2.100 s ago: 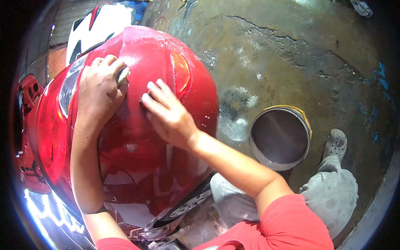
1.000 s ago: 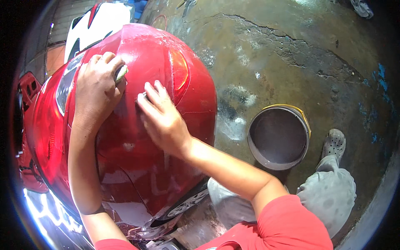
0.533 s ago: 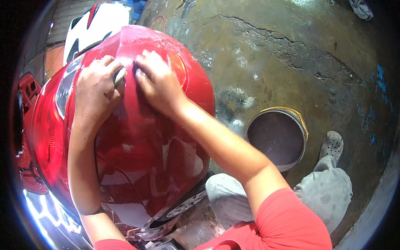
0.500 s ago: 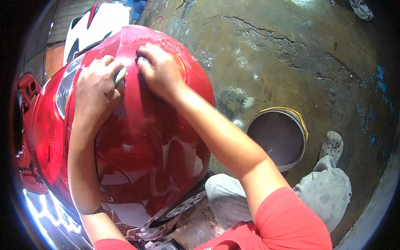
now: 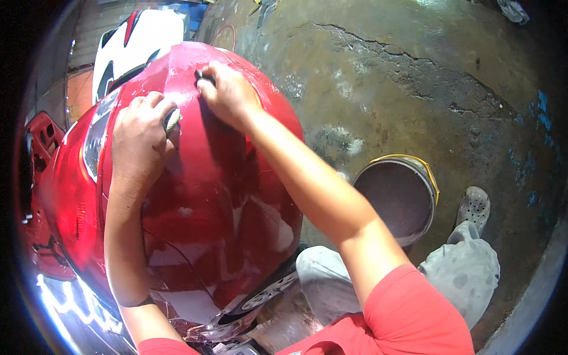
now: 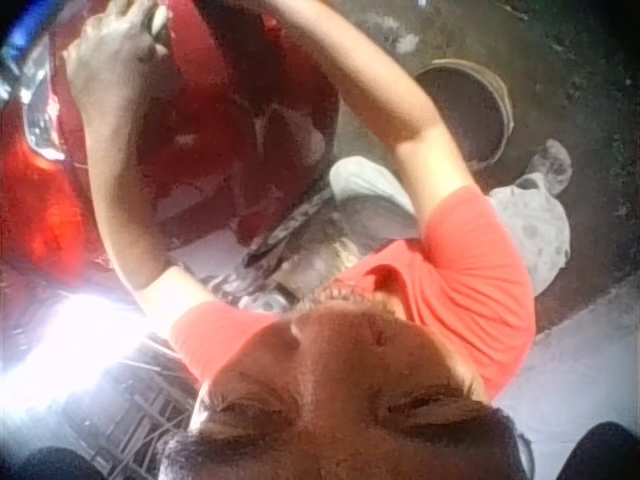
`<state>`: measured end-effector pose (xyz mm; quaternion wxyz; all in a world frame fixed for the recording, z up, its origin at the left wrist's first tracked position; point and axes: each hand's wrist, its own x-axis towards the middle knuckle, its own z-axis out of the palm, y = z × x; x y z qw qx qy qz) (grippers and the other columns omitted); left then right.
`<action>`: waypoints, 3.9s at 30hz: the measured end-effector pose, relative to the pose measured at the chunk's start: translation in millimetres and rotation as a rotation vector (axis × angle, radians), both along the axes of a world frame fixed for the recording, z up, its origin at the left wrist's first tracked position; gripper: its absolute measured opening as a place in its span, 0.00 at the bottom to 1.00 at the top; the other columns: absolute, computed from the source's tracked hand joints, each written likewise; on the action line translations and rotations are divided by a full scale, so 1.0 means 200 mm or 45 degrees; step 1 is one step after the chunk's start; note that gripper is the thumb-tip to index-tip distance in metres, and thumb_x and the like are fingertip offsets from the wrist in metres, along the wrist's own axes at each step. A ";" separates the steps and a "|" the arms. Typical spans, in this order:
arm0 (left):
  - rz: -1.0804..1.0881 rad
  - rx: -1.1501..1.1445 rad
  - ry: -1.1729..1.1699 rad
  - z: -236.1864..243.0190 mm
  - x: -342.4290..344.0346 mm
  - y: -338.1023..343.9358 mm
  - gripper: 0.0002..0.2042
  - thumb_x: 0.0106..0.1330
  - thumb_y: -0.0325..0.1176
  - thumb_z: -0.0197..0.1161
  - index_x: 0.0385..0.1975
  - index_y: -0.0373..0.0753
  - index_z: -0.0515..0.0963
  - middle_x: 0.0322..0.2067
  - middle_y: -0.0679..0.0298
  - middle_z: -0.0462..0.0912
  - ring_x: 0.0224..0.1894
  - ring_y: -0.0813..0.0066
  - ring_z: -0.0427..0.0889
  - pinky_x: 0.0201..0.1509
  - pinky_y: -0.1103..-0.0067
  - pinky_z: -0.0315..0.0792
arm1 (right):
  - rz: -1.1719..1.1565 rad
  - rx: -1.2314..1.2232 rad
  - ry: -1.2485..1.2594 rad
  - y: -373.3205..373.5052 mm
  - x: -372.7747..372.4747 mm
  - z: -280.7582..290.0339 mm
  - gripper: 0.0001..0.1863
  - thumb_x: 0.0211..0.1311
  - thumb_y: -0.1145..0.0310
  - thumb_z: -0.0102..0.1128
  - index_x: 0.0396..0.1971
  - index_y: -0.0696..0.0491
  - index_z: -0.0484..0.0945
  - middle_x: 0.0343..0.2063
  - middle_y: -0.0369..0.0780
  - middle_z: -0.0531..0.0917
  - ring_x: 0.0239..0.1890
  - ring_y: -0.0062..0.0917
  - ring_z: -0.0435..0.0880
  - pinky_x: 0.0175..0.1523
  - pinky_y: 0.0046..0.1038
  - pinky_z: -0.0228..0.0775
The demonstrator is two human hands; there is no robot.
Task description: The person sands a red car part by hand using a piece of sandpaper and water from a bucket. They repeatedly dip the sandpaper into the water and scrub the car's surface with rhythmic motions while using their other hand to hold the part steady.
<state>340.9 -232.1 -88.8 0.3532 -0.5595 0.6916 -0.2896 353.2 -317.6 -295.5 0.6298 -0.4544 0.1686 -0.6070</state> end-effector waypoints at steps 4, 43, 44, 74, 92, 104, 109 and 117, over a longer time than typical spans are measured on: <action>-0.031 -0.014 0.005 0.00 0.03 0.01 0.07 0.65 0.36 0.70 0.39 0.41 0.85 0.41 0.60 0.85 0.47 0.58 0.84 0.52 0.62 0.76 | -0.160 -0.268 -0.116 0.55 -0.23 -0.04 0.17 0.68 0.72 0.68 0.55 0.60 0.82 0.61 0.59 0.82 0.71 0.54 0.76 0.78 0.48 0.66; -0.020 0.006 -0.025 -0.01 0.00 0.00 0.07 0.67 0.36 0.69 0.37 0.41 0.84 0.40 0.61 0.85 0.47 0.60 0.84 0.53 0.64 0.74 | -0.207 -0.129 0.093 0.42 -0.20 -0.13 0.17 0.68 0.74 0.66 0.55 0.62 0.83 0.57 0.59 0.82 0.64 0.54 0.80 0.73 0.45 0.73; -0.021 0.003 -0.025 -0.01 0.00 0.00 0.07 0.67 0.36 0.69 0.37 0.41 0.84 0.40 0.61 0.85 0.47 0.60 0.84 0.53 0.64 0.74 | -0.173 -0.134 0.079 0.52 -0.26 -0.10 0.17 0.68 0.74 0.67 0.55 0.61 0.83 0.58 0.59 0.82 0.65 0.55 0.80 0.75 0.46 0.71; -0.035 -0.018 -0.027 -0.01 -0.02 -0.02 0.08 0.64 0.33 0.68 0.41 0.40 0.84 0.39 0.58 0.84 0.47 0.56 0.83 0.52 0.61 0.75 | -0.171 0.103 0.008 0.05 -0.03 0.06 0.07 0.67 0.74 0.64 0.41 0.62 0.82 0.40 0.55 0.85 0.48 0.54 0.85 0.54 0.45 0.77; 0.037 -0.194 0.250 0.01 0.09 -0.06 0.13 0.60 0.29 0.68 0.44 0.37 0.81 0.42 0.53 0.82 0.46 0.49 0.84 0.52 0.58 0.78 | -0.492 -0.312 -0.055 0.33 -0.10 0.04 0.16 0.67 0.73 0.64 0.53 0.64 0.81 0.52 0.58 0.85 0.60 0.53 0.83 0.69 0.50 0.73; -0.093 -0.136 0.083 0.06 0.11 -0.07 0.11 0.61 0.33 0.69 0.41 0.35 0.82 0.46 0.51 0.85 0.55 0.46 0.83 0.63 0.56 0.75 | -0.246 -0.079 -0.062 0.11 -0.08 -0.01 0.14 0.67 0.72 0.63 0.47 0.65 0.84 0.49 0.56 0.87 0.57 0.53 0.85 0.66 0.41 0.77; 0.205 -0.221 0.195 0.01 0.09 -0.08 0.10 0.63 0.36 0.68 0.40 0.39 0.82 0.43 0.55 0.85 0.47 0.51 0.86 0.52 0.60 0.81 | -0.197 0.567 -0.162 0.04 -0.05 -0.35 0.24 0.70 0.65 0.68 0.59 0.65 0.81 0.52 0.47 0.88 0.52 0.31 0.87 0.60 0.31 0.78; -0.033 0.017 0.074 -0.32 0.02 -0.13 0.07 0.59 0.38 0.70 0.33 0.44 0.84 0.37 0.61 0.86 0.44 0.58 0.87 0.47 0.61 0.80 | -0.303 1.050 -0.370 0.09 -0.40 -0.63 0.21 0.70 0.63 0.72 0.52 0.64 0.81 0.45 0.41 0.83 0.45 0.27 0.84 0.52 0.30 0.79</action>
